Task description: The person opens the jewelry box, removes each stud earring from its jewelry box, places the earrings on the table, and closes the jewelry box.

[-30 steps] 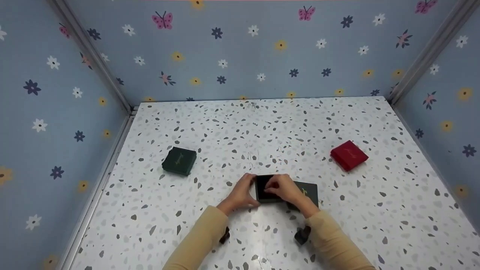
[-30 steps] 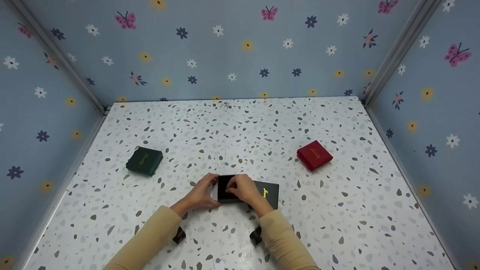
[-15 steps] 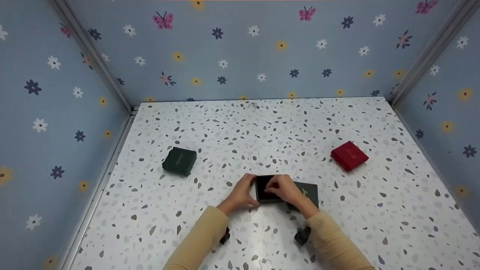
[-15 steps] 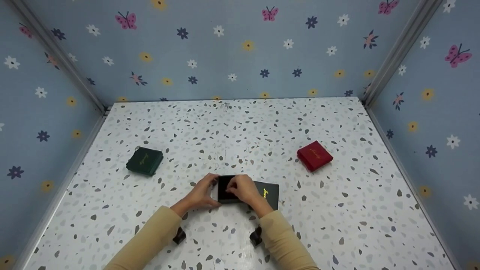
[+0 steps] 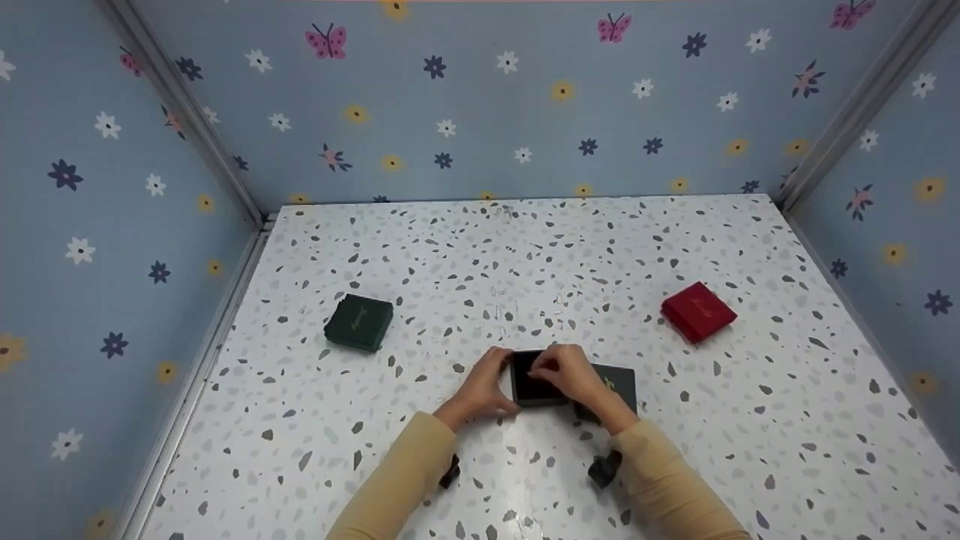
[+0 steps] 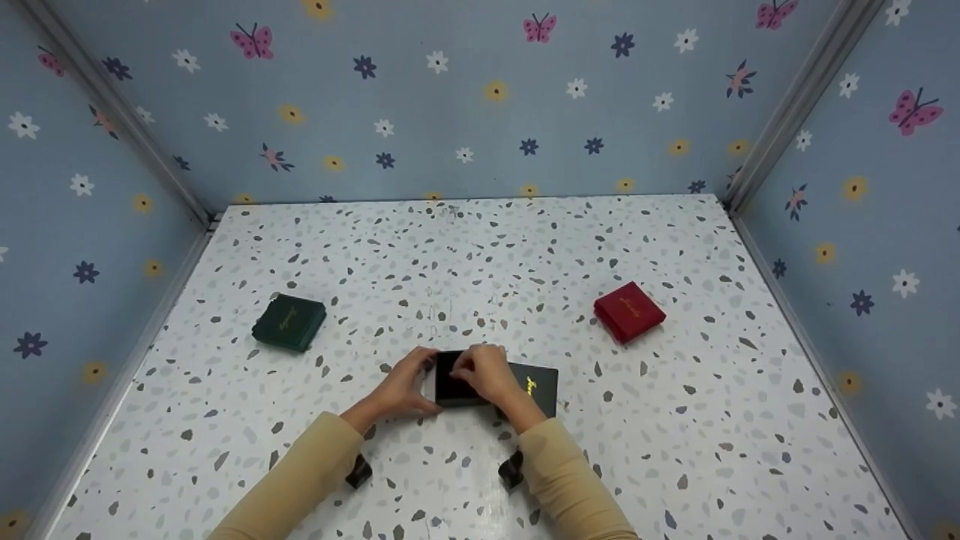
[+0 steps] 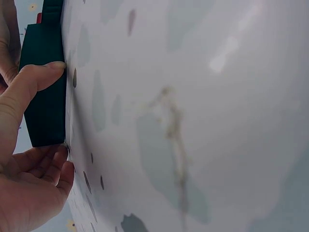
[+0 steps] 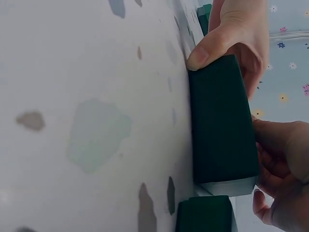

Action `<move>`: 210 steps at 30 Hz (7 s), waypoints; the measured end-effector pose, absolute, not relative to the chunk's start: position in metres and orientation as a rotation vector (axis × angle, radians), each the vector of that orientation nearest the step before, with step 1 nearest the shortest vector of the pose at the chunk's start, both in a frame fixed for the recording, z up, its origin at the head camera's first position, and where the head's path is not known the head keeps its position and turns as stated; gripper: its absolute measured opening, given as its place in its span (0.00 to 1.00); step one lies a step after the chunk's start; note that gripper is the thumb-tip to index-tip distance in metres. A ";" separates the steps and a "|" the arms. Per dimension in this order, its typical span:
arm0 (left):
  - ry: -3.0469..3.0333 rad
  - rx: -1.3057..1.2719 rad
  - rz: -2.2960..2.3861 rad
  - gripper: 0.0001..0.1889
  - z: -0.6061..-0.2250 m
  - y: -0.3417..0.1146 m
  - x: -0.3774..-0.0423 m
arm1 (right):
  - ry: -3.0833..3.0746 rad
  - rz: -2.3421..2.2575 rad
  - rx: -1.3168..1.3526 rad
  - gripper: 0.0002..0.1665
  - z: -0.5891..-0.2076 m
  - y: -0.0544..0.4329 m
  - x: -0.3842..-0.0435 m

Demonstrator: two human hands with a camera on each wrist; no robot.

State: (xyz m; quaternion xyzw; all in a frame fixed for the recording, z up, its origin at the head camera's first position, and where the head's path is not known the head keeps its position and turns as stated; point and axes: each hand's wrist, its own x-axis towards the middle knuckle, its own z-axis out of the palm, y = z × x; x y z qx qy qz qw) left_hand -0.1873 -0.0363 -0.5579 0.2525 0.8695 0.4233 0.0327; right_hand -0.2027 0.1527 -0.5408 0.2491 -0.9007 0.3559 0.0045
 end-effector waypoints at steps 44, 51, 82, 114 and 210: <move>2.689 0.773 1.266 0.45 -0.557 -0.036 -0.187 | -2.821 1.223 0.668 0.03 -0.515 0.159 -0.260; 2.697 0.800 1.282 0.44 -0.560 -0.036 -0.188 | -2.878 1.251 0.566 0.02 -0.519 0.163 -0.268; 2.684 0.763 1.255 0.45 -0.556 -0.036 -0.187 | -3.067 1.168 0.245 0.06 -0.539 0.169 -0.286; 2.671 0.790 1.338 0.43 -0.557 -0.035 -0.185 | -3.115 1.184 0.228 0.06 -0.535 0.172 -0.294; 2.693 0.748 1.271 0.46 -0.558 -0.035 -0.187 | -2.964 0.883 1.008 0.40 -0.537 0.247 -0.176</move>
